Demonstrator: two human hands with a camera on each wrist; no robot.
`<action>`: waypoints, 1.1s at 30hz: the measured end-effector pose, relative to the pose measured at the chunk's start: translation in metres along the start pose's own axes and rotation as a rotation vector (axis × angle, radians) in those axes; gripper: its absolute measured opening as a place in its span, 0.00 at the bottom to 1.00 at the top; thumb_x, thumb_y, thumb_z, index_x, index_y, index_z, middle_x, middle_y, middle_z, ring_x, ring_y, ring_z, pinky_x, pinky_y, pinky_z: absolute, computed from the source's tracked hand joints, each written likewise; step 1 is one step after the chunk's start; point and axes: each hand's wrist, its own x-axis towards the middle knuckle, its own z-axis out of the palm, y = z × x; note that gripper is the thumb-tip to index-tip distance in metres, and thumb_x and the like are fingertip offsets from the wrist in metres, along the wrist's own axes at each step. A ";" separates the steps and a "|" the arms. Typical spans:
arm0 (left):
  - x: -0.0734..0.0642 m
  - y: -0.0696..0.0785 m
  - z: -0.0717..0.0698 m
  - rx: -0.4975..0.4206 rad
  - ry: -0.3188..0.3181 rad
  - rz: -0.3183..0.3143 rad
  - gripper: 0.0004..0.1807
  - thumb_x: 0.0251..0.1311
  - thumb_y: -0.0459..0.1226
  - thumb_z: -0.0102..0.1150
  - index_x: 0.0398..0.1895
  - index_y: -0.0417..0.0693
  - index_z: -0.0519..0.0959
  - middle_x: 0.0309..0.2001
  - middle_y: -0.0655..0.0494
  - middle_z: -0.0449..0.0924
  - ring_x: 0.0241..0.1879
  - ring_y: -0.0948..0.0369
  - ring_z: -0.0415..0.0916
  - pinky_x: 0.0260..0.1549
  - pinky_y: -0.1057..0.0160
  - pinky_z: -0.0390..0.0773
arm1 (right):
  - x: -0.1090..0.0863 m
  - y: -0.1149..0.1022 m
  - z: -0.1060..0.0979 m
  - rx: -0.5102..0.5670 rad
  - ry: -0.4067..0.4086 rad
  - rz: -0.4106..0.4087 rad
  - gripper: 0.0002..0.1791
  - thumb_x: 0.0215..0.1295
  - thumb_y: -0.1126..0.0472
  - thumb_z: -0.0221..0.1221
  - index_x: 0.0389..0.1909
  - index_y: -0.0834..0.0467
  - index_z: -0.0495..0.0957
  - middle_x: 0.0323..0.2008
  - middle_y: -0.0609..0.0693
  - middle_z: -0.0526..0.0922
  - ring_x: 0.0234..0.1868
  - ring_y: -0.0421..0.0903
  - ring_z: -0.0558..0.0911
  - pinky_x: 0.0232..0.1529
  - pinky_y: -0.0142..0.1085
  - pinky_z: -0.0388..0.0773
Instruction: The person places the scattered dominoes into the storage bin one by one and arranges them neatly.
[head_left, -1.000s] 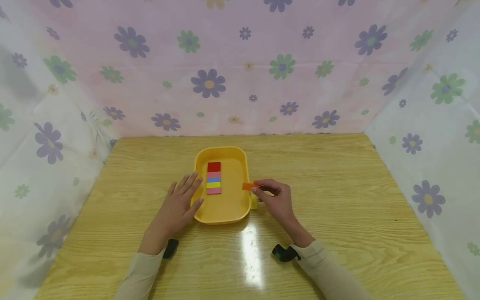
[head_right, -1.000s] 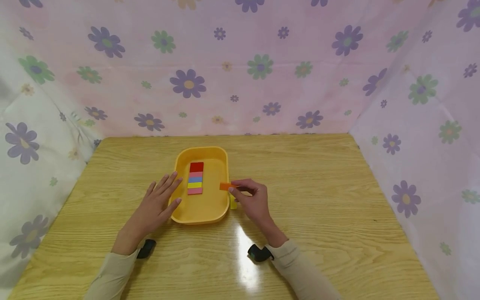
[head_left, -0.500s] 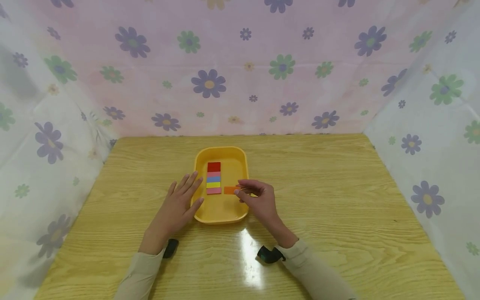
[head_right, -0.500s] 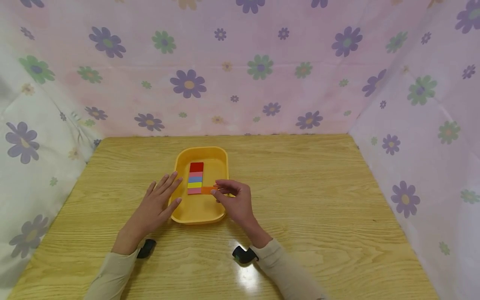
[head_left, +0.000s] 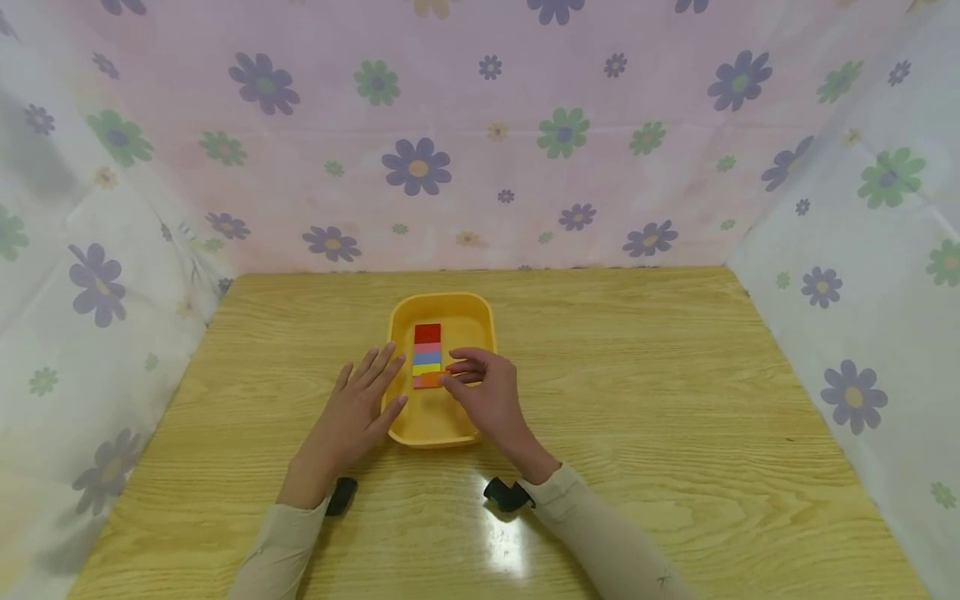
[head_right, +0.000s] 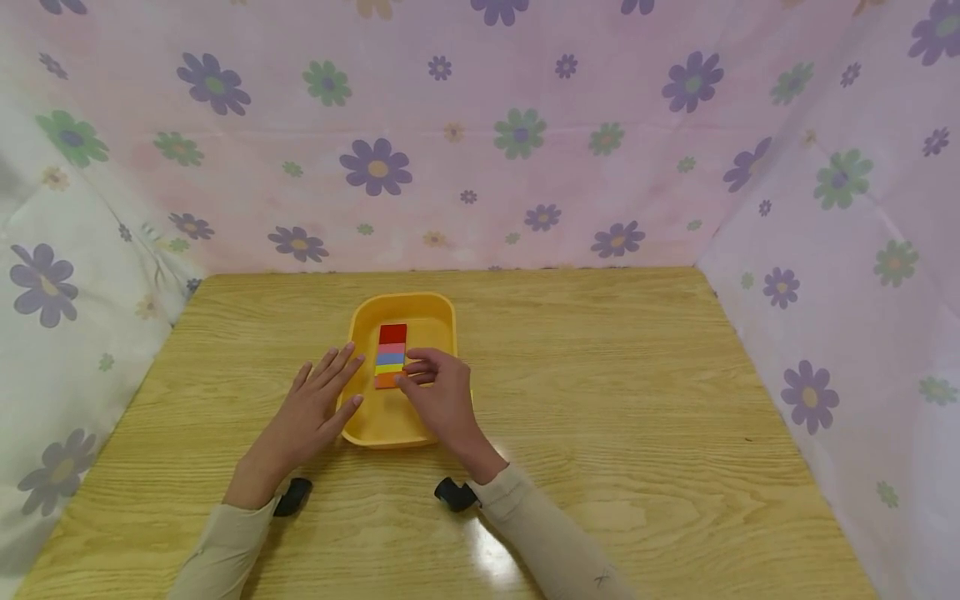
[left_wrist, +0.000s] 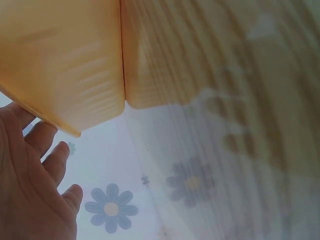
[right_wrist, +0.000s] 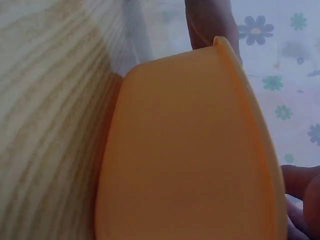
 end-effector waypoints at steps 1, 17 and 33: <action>0.000 0.000 0.000 0.000 0.000 0.001 0.35 0.76 0.52 0.48 0.81 0.49 0.58 0.82 0.50 0.47 0.81 0.45 0.44 0.74 0.33 0.42 | 0.002 -0.001 0.002 -0.044 -0.019 0.022 0.18 0.62 0.68 0.70 0.52 0.66 0.83 0.42 0.62 0.88 0.39 0.54 0.89 0.41 0.41 0.87; 0.001 0.001 0.002 -0.001 0.014 0.012 0.35 0.76 0.51 0.50 0.79 0.47 0.60 0.82 0.49 0.49 0.81 0.45 0.45 0.74 0.33 0.43 | 0.019 0.000 0.019 -0.480 -0.194 0.294 0.28 0.57 0.66 0.72 0.58 0.70 0.77 0.27 0.52 0.85 0.26 0.42 0.79 0.29 0.32 0.78; 0.000 0.001 0.000 -0.031 0.010 0.006 0.35 0.75 0.49 0.51 0.80 0.47 0.59 0.82 0.49 0.48 0.81 0.44 0.45 0.75 0.34 0.41 | 0.032 0.005 0.025 -0.571 -0.206 0.331 0.24 0.55 0.63 0.73 0.51 0.68 0.79 0.29 0.53 0.84 0.28 0.44 0.79 0.36 0.34 0.80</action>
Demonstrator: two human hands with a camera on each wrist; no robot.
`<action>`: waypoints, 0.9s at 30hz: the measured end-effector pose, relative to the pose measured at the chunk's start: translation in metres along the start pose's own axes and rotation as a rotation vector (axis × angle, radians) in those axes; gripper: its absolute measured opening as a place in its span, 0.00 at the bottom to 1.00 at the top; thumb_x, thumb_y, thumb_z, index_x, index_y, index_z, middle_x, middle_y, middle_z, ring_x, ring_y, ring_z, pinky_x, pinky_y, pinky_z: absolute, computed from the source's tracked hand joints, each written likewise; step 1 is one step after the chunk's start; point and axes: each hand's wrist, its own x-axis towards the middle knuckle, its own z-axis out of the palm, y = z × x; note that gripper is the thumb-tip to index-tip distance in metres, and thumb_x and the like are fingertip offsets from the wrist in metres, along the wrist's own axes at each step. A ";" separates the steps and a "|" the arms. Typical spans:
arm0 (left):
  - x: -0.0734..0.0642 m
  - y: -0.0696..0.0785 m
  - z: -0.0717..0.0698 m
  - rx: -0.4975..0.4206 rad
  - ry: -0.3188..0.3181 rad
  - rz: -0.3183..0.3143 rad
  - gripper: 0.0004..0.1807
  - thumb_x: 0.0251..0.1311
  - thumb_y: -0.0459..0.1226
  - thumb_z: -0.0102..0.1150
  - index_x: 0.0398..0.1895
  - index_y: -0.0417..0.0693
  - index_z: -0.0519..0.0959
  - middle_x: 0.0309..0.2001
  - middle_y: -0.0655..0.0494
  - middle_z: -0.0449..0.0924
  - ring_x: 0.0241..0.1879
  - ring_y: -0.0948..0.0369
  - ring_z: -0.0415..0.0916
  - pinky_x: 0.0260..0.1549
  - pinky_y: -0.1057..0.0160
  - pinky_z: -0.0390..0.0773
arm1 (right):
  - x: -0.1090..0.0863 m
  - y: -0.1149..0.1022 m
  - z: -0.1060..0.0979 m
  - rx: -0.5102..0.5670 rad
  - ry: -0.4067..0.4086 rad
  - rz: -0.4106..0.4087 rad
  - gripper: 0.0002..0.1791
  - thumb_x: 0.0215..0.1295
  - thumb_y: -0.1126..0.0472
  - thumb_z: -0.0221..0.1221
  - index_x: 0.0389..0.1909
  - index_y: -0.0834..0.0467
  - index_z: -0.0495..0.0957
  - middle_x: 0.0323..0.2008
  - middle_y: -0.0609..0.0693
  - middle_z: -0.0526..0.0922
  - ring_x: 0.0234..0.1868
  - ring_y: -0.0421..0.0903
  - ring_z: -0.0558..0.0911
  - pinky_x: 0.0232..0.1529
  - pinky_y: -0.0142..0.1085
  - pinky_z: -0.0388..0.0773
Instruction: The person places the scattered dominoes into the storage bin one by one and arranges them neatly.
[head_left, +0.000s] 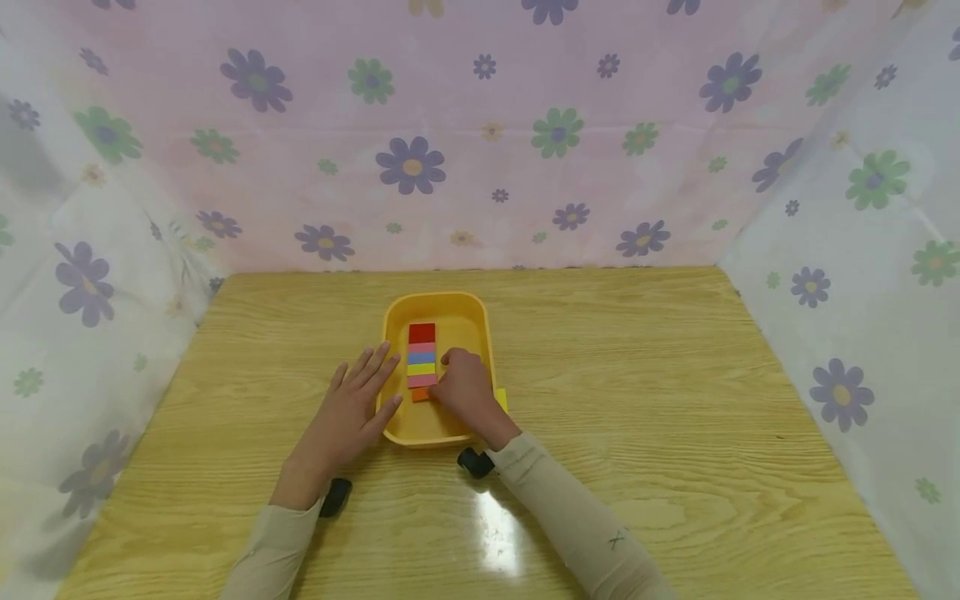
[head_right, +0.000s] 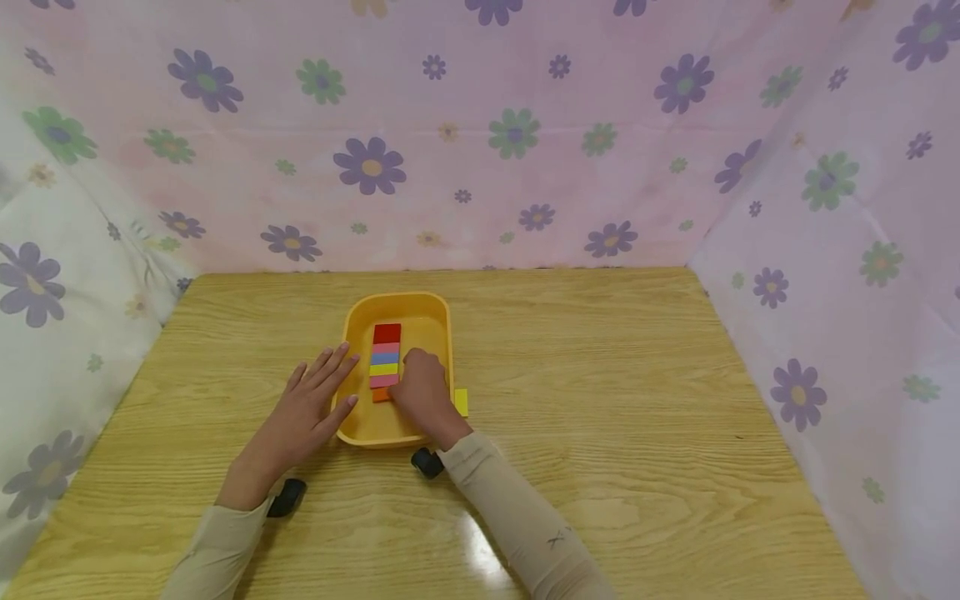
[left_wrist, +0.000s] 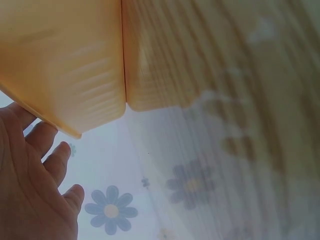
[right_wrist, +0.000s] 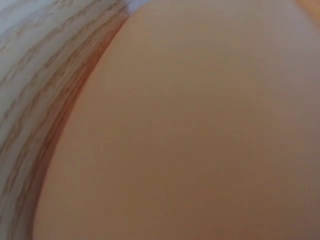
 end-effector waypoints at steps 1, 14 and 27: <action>0.000 0.000 0.000 0.000 -0.001 -0.001 0.35 0.75 0.49 0.51 0.80 0.47 0.59 0.82 0.50 0.48 0.81 0.45 0.45 0.75 0.34 0.41 | 0.000 0.000 0.000 0.000 0.002 -0.002 0.23 0.55 0.63 0.73 0.50 0.68 0.79 0.29 0.53 0.84 0.28 0.44 0.79 0.36 0.35 0.80; 0.000 -0.002 0.001 0.002 0.005 0.011 0.35 0.76 0.50 0.50 0.80 0.47 0.59 0.82 0.49 0.48 0.81 0.44 0.45 0.74 0.33 0.42 | 0.002 0.002 0.003 0.042 0.019 -0.033 0.20 0.54 0.63 0.74 0.45 0.67 0.80 0.28 0.53 0.84 0.33 0.47 0.81 0.41 0.38 0.79; 0.000 -0.002 0.001 0.004 -0.002 0.007 0.35 0.76 0.50 0.50 0.80 0.47 0.59 0.82 0.49 0.48 0.81 0.44 0.44 0.74 0.32 0.41 | 0.004 0.003 0.005 0.062 0.018 -0.042 0.20 0.55 0.64 0.73 0.46 0.67 0.80 0.29 0.53 0.84 0.33 0.47 0.80 0.44 0.39 0.77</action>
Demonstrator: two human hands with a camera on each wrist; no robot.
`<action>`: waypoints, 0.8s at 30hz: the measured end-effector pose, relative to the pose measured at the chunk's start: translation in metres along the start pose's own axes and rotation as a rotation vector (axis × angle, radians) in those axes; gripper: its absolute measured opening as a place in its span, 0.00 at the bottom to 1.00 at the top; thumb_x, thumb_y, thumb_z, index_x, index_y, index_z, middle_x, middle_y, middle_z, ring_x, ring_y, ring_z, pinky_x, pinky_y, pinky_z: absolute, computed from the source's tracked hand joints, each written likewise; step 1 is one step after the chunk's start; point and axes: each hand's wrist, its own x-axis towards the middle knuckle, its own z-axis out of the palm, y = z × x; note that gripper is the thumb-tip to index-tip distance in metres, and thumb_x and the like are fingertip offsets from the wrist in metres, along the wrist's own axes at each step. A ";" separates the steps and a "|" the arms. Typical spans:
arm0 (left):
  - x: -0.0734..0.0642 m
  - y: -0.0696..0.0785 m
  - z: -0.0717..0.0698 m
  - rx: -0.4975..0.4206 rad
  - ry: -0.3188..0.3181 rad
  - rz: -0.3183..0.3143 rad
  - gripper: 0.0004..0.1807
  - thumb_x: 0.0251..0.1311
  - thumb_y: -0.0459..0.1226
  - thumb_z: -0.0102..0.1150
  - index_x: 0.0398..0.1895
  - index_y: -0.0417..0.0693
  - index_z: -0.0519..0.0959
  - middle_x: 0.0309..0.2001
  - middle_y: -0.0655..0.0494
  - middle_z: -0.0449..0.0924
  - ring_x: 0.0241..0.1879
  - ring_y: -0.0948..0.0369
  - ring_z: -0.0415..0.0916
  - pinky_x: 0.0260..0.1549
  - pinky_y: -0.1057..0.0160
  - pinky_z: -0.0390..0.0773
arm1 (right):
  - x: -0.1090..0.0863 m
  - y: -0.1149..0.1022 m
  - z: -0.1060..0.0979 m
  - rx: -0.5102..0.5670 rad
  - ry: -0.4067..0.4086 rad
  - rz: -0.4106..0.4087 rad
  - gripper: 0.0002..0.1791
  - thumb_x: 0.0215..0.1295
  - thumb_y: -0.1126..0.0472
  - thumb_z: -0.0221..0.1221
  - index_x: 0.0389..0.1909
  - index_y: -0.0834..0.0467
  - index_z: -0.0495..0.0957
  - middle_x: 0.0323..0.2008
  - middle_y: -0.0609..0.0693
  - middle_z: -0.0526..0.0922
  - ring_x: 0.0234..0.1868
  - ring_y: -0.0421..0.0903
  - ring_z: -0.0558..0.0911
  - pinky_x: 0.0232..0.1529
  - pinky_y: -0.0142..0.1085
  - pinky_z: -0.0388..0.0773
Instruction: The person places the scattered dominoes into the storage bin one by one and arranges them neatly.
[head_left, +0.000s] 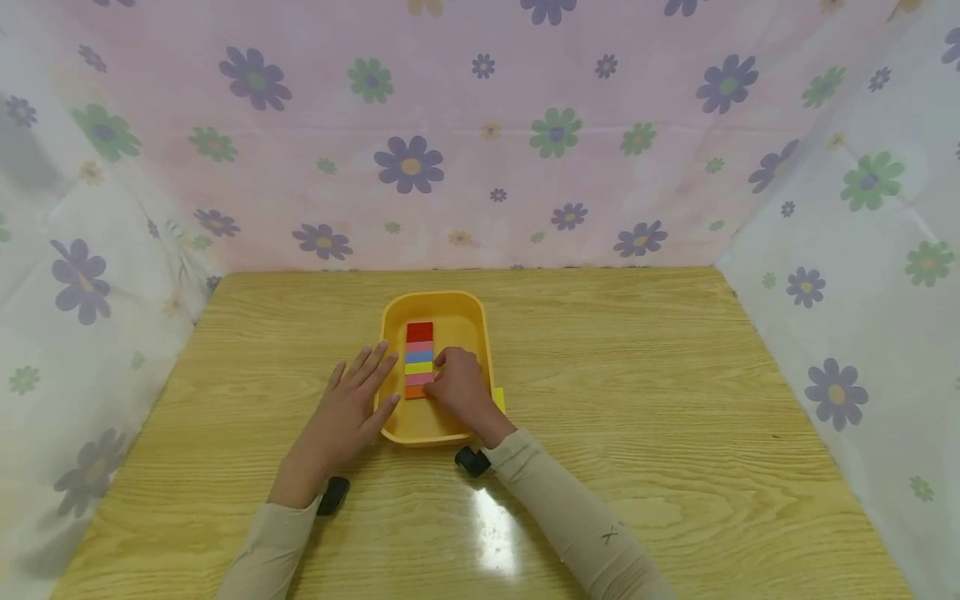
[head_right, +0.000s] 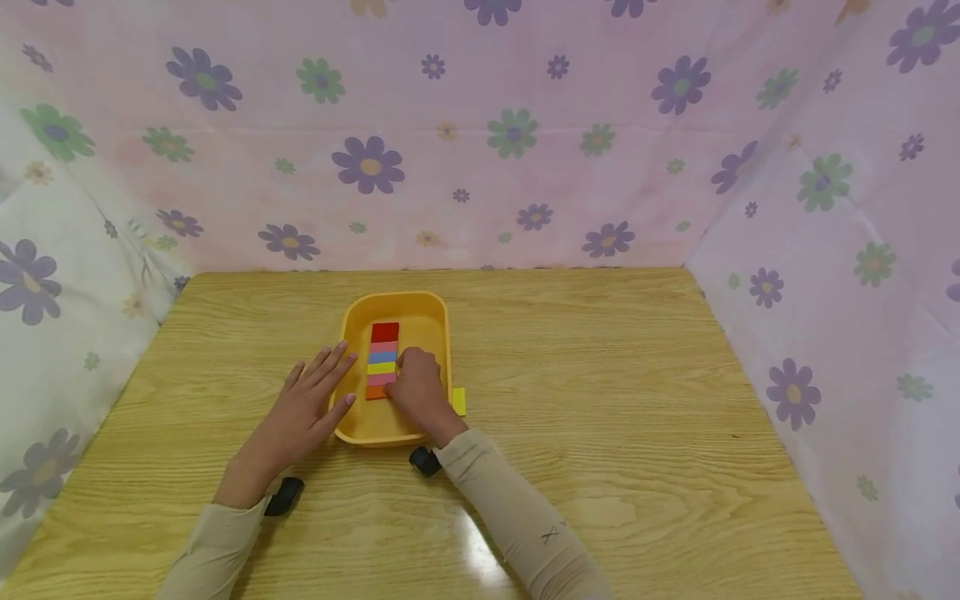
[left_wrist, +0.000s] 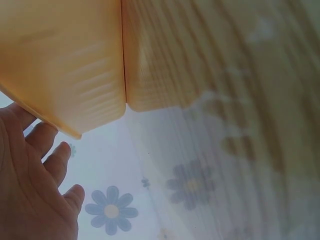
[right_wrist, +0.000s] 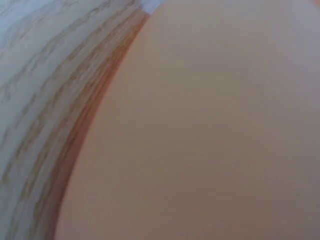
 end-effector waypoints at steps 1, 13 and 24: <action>0.000 0.000 0.000 -0.001 0.000 0.001 0.35 0.76 0.50 0.50 0.80 0.47 0.59 0.82 0.49 0.48 0.81 0.44 0.44 0.74 0.32 0.41 | 0.000 0.000 0.000 0.000 -0.001 0.000 0.19 0.56 0.64 0.73 0.46 0.67 0.80 0.29 0.53 0.84 0.33 0.46 0.80 0.43 0.38 0.77; 0.001 0.002 0.000 0.012 0.007 0.010 0.35 0.75 0.50 0.51 0.79 0.45 0.60 0.81 0.47 0.49 0.80 0.42 0.47 0.73 0.31 0.43 | 0.000 0.001 -0.002 0.007 -0.004 -0.002 0.18 0.58 0.62 0.72 0.45 0.67 0.80 0.27 0.51 0.83 0.29 0.43 0.78 0.35 0.32 0.76; 0.001 0.004 -0.003 0.024 -0.005 -0.003 0.35 0.75 0.50 0.52 0.79 0.45 0.60 0.81 0.47 0.50 0.80 0.41 0.45 0.73 0.30 0.43 | -0.007 -0.008 -0.049 0.133 -0.058 -0.196 0.17 0.71 0.58 0.64 0.54 0.65 0.80 0.38 0.54 0.85 0.31 0.47 0.84 0.31 0.33 0.81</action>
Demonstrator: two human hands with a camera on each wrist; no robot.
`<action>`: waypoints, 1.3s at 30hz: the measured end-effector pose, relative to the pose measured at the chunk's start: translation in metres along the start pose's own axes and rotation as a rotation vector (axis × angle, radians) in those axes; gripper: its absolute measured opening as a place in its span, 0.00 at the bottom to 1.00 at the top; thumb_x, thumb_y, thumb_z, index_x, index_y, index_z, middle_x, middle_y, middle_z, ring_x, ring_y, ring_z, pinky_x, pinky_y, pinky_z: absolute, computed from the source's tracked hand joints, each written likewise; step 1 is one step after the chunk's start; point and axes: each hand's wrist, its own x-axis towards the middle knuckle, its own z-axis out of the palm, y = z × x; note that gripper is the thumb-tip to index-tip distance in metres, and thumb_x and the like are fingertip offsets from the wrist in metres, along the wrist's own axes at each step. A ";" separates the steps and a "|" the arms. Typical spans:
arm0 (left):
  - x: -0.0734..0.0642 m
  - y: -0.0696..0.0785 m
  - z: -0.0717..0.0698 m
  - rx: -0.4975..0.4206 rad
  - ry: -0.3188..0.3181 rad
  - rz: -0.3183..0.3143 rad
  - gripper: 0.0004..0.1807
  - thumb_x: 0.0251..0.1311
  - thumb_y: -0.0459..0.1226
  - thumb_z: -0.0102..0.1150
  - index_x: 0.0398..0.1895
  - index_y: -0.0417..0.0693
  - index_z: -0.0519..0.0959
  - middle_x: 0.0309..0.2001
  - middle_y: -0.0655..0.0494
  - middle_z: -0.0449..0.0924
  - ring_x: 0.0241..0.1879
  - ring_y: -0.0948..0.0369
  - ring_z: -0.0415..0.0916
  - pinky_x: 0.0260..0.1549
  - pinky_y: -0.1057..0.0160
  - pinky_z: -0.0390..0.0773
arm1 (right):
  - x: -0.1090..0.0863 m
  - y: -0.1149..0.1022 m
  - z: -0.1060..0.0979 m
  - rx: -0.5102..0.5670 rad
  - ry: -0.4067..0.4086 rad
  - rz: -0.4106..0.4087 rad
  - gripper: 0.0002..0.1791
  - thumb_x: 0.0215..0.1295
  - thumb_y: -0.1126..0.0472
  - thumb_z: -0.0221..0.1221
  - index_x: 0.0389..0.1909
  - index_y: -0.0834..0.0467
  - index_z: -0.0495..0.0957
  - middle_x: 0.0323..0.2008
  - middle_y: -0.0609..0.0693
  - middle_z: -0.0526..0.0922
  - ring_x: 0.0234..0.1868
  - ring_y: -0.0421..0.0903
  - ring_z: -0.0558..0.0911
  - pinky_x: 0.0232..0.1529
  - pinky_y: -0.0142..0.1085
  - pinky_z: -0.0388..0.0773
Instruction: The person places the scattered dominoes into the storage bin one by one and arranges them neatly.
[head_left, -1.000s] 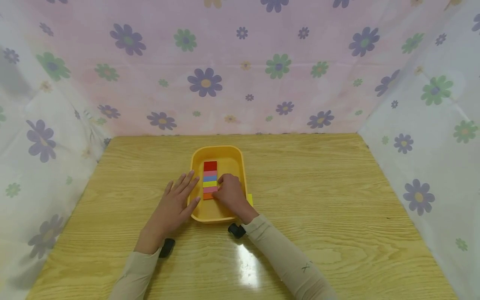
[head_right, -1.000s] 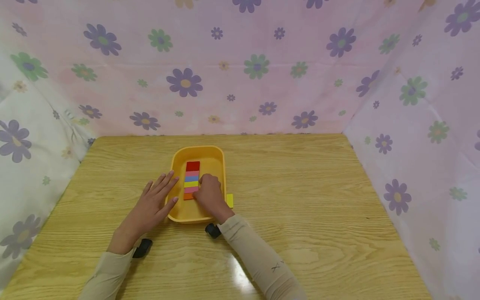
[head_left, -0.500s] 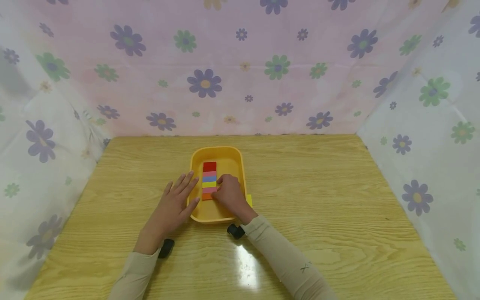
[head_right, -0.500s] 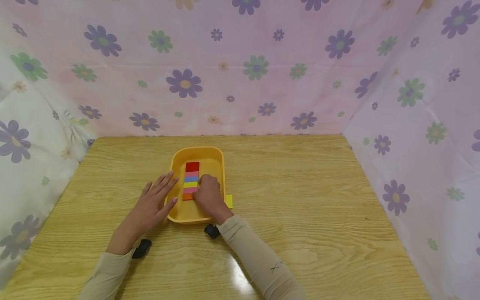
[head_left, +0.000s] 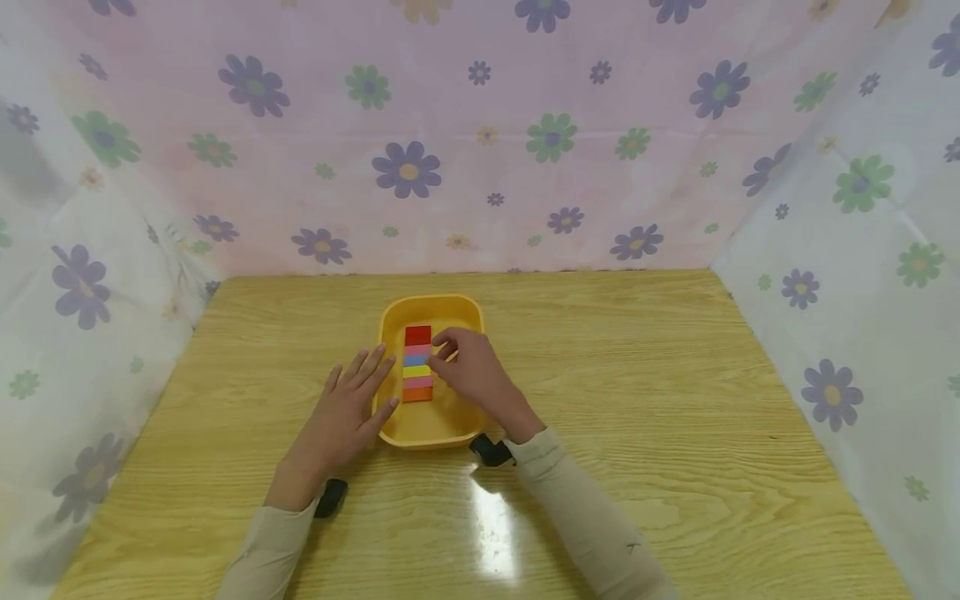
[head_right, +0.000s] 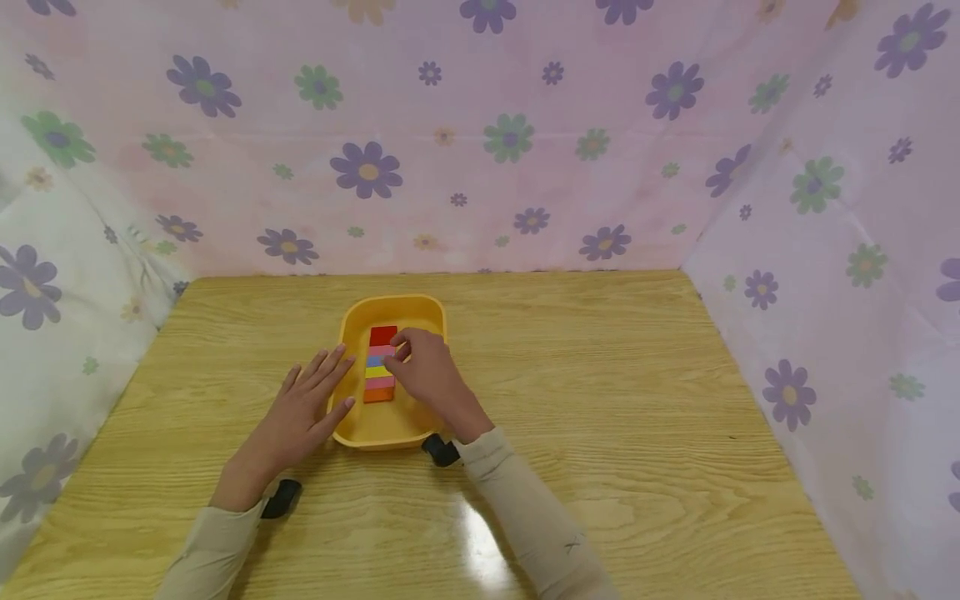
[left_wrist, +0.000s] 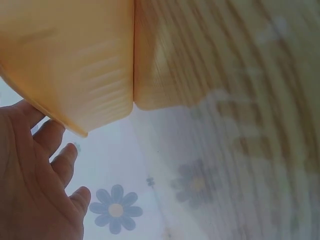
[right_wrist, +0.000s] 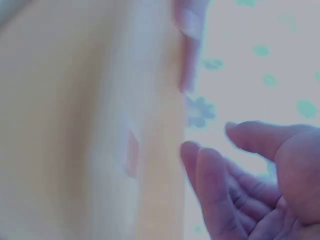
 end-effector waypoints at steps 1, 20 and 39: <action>0.000 0.000 0.000 0.000 0.001 -0.001 0.35 0.75 0.50 0.52 0.79 0.45 0.60 0.81 0.47 0.50 0.80 0.41 0.45 0.73 0.30 0.43 | -0.001 0.001 -0.007 0.023 0.012 -0.020 0.16 0.71 0.58 0.63 0.54 0.64 0.81 0.38 0.54 0.85 0.32 0.50 0.85 0.31 0.33 0.82; -0.004 -0.004 0.001 -0.030 -0.001 -0.013 0.36 0.75 0.49 0.52 0.79 0.44 0.59 0.82 0.46 0.48 0.80 0.42 0.43 0.74 0.32 0.40 | -0.027 0.088 -0.056 0.192 0.229 0.003 0.12 0.71 0.65 0.62 0.50 0.68 0.82 0.37 0.65 0.85 0.33 0.64 0.84 0.28 0.34 0.83; -0.001 -0.005 0.004 -0.042 0.013 0.005 0.35 0.75 0.50 0.51 0.79 0.45 0.60 0.82 0.47 0.48 0.80 0.42 0.44 0.73 0.32 0.41 | -0.062 0.088 -0.039 -0.207 -0.088 0.032 0.30 0.55 0.54 0.77 0.56 0.62 0.79 0.46 0.52 0.81 0.44 0.47 0.78 0.49 0.43 0.77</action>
